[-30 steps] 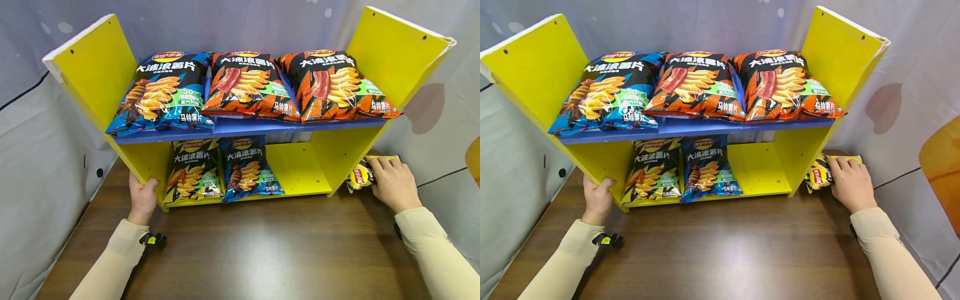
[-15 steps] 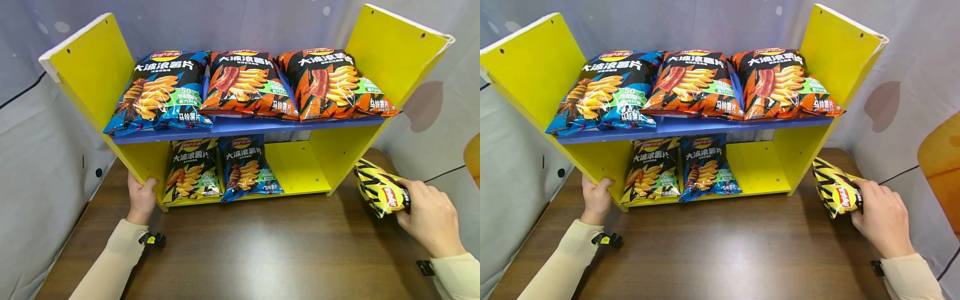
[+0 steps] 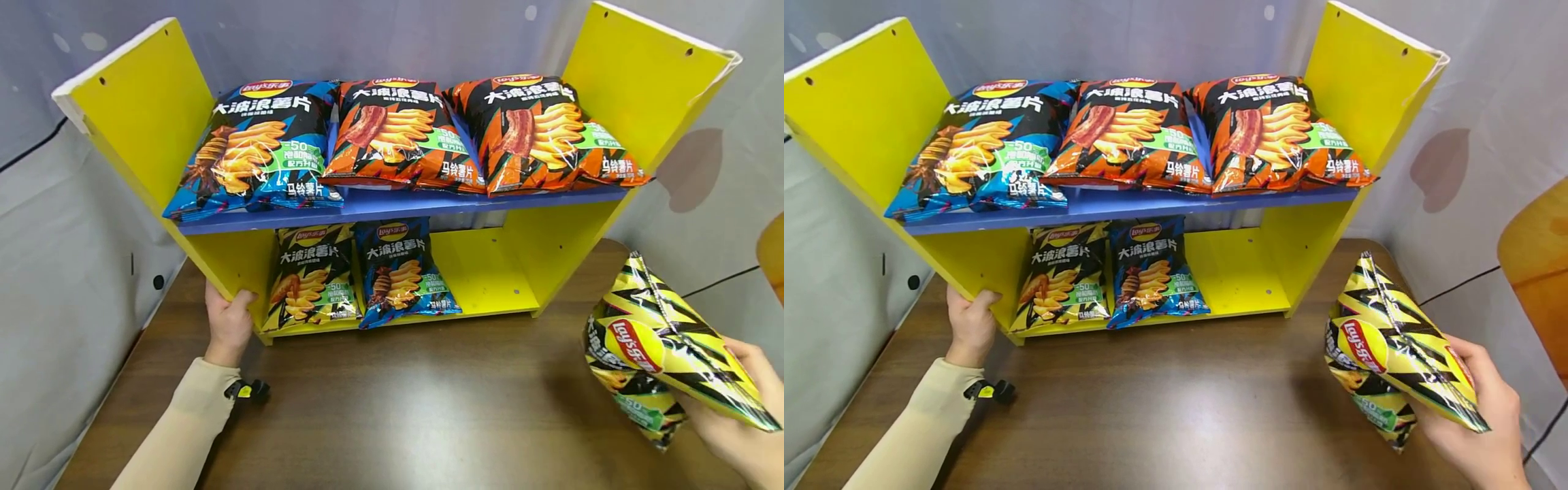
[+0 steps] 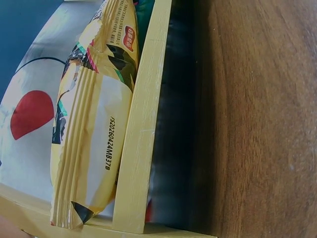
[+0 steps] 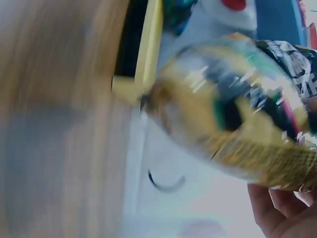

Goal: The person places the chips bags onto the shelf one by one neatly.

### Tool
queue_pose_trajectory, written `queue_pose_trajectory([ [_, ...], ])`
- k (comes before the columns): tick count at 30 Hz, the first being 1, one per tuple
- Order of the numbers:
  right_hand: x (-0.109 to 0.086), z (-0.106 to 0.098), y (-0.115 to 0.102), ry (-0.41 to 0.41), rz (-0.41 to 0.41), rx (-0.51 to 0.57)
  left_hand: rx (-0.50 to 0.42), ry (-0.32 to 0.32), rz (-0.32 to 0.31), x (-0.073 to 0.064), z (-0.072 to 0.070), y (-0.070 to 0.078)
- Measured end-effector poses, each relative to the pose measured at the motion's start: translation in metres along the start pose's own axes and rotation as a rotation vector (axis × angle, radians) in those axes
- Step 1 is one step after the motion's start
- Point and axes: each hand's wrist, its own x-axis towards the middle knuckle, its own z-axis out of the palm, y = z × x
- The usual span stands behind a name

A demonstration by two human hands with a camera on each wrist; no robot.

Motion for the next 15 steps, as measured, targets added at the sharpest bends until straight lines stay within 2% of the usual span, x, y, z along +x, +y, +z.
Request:
queue_pose_trajectory([
  [3, -0.002, 0.012, -0.007, -0.110, 0.074, 0.014, -0.002, -0.010, 0.005, 0.000, -0.001, 0.000],
  [4, -0.004, 0.017, -0.007, -0.161, 0.104, 0.057, -0.008, -0.011, 0.008, 0.001, -0.001, 0.000],
  [8, -0.012, 0.040, -0.002, -0.403, 0.238, 0.358, -0.003, -0.019, 0.018, 0.002, 0.000, 0.000],
  [11, -0.017, 0.057, 0.007, -0.577, 0.397, 0.512, 0.009, -0.021, 0.018, 0.002, 0.001, 0.000],
  [15, -0.016, 0.074, 0.021, -0.818, 0.601, 0.606, 0.018, -0.013, 0.011, 0.001, 0.000, 0.001],
])
